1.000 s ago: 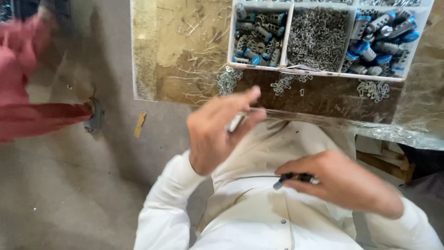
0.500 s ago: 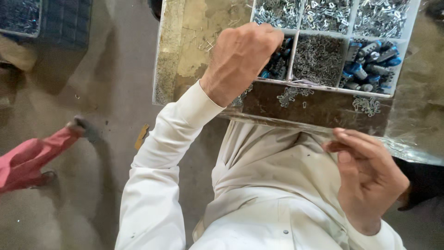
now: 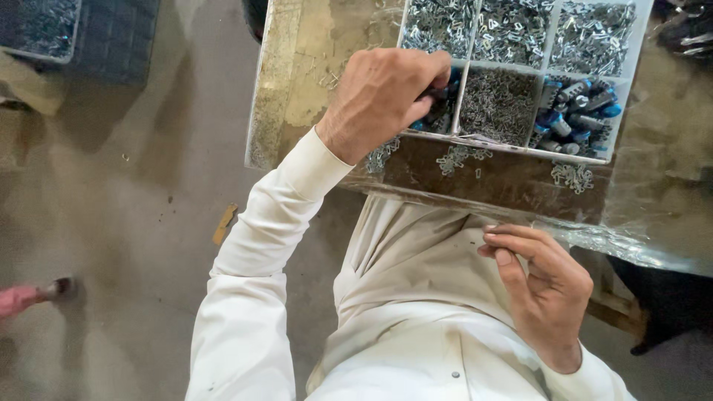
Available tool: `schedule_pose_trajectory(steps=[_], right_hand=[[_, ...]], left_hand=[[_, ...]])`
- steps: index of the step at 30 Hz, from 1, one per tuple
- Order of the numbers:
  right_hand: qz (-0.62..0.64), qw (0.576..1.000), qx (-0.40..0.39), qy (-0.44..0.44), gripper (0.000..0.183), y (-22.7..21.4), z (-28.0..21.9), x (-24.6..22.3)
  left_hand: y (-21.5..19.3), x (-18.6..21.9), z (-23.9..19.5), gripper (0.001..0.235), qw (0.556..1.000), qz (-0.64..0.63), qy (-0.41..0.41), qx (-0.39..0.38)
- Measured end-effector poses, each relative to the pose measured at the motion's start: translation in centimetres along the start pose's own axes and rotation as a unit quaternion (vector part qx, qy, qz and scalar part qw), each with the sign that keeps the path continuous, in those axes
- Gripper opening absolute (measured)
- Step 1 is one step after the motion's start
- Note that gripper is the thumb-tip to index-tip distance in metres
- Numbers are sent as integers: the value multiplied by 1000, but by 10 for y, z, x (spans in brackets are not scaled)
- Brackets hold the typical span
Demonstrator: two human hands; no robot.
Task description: The person assembles small electronic components by inserting metal clips into a blue cylindrical body and securing them with a screwdriver. The person repeats this process for multiple units, placing finished items into a compartmentalized tray.
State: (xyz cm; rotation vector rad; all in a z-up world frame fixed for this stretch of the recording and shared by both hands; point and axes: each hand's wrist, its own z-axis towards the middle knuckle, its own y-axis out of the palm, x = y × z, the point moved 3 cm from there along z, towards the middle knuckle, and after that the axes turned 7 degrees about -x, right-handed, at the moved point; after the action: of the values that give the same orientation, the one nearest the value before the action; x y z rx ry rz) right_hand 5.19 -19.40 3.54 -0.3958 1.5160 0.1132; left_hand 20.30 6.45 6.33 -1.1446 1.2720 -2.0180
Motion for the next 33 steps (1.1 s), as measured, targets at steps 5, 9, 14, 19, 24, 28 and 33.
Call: schedule_pose_trajectory(steps=[5,9,14,19,24,28,33], right_hand=[[-5,1000,25,-3,18,-5,-4,-3],[-86,992,67,-70,23,-11,3,-14],[-102,991,56,-68,25,-16,25,-9],[-26,999,34,-21,19,-13,37,-4],[-275,951,31,-137,26,-26,90,-41],[-526,838,-3,-143,34,-28,131,-60],[-527,841,1,-122,26,-7,144,-57]], left_hand=[[0,9,-17,27,994,-85,-36,55],[30,60,-54,36,840,-537,-72,14],[64,105,-76,39,632,-763,-134,-22],[51,105,-80,48,729,-665,-161,-11],[15,77,-50,45,912,-398,-81,63],[3,46,-10,37,929,-364,-71,15],[11,26,40,40,961,-276,-23,-18]])
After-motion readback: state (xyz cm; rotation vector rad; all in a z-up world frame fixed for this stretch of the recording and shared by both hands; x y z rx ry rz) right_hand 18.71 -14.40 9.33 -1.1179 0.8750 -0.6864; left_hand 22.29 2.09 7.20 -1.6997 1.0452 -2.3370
